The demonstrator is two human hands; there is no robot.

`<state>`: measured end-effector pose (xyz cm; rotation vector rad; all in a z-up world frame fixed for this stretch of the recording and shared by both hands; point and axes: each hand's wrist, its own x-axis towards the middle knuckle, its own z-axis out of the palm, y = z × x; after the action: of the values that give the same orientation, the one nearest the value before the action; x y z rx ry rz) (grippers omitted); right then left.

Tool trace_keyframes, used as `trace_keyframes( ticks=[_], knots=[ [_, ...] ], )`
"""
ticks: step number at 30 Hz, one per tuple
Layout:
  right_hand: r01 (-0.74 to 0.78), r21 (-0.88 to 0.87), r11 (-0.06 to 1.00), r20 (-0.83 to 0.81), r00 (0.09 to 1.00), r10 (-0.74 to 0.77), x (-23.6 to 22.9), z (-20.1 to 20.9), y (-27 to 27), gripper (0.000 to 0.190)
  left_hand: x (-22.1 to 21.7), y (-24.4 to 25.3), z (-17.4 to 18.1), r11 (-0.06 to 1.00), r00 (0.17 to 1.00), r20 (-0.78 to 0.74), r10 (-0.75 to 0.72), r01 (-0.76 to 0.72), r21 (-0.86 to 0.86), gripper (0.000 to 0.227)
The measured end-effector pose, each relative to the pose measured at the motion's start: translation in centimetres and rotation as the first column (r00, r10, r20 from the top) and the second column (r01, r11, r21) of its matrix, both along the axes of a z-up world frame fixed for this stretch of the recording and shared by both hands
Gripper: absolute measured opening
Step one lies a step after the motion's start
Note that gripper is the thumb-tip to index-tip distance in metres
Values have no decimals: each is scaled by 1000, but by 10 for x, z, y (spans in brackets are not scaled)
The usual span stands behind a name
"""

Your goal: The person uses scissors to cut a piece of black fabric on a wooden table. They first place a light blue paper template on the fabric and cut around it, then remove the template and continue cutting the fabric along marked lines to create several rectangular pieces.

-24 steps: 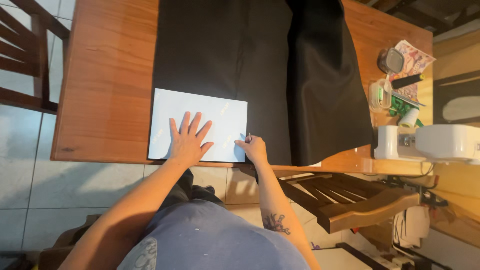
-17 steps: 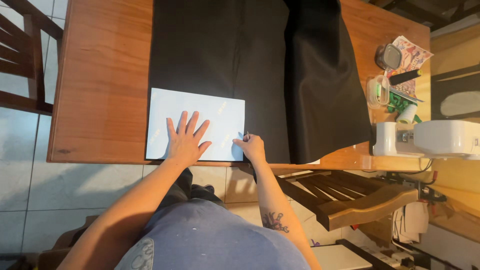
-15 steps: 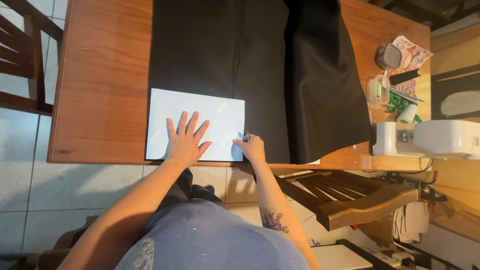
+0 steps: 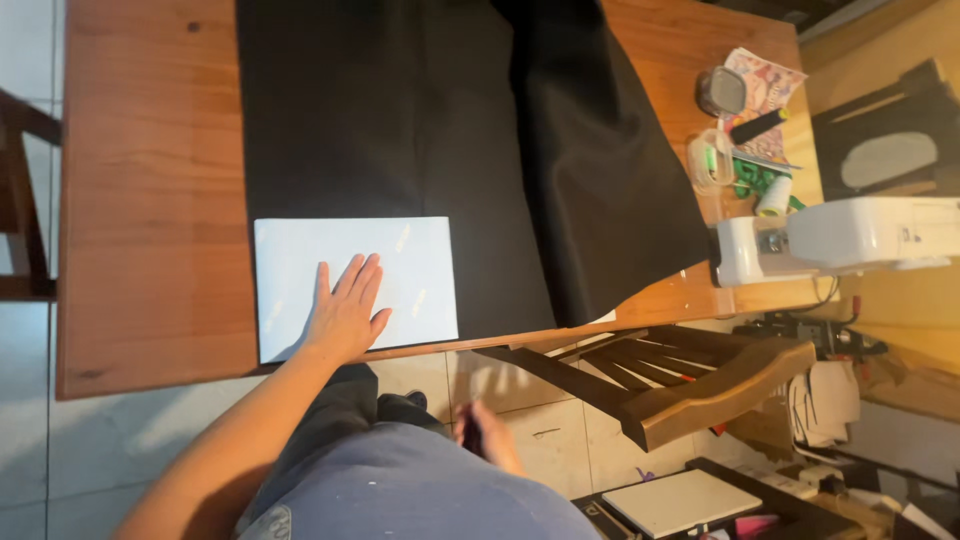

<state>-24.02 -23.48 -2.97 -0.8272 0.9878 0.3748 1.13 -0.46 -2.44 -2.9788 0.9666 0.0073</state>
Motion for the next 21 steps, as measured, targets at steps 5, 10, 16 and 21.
trace_keyframes(
  ticks=[5,10,16,21],
  knots=[
    [-584,-548,599,-175,780,601,-41,-4,-8,48,6,-15,24,997,997,-74,6,0,82,66],
    [-708,-599,375,-253,611,750,-25,43,-2,46,9,-23,12,994,1000,14,-25,23,105,63],
    [-727,-356,587,-377,686,622,-9,157,-6,17,17,-38,14,978,972,-108,-209,206,-31,63],
    [-792,-192,580,-245,611,753,-37,85,-39,20,14,-44,-2,984,986,-9,-164,163,-68,65]
  ],
)
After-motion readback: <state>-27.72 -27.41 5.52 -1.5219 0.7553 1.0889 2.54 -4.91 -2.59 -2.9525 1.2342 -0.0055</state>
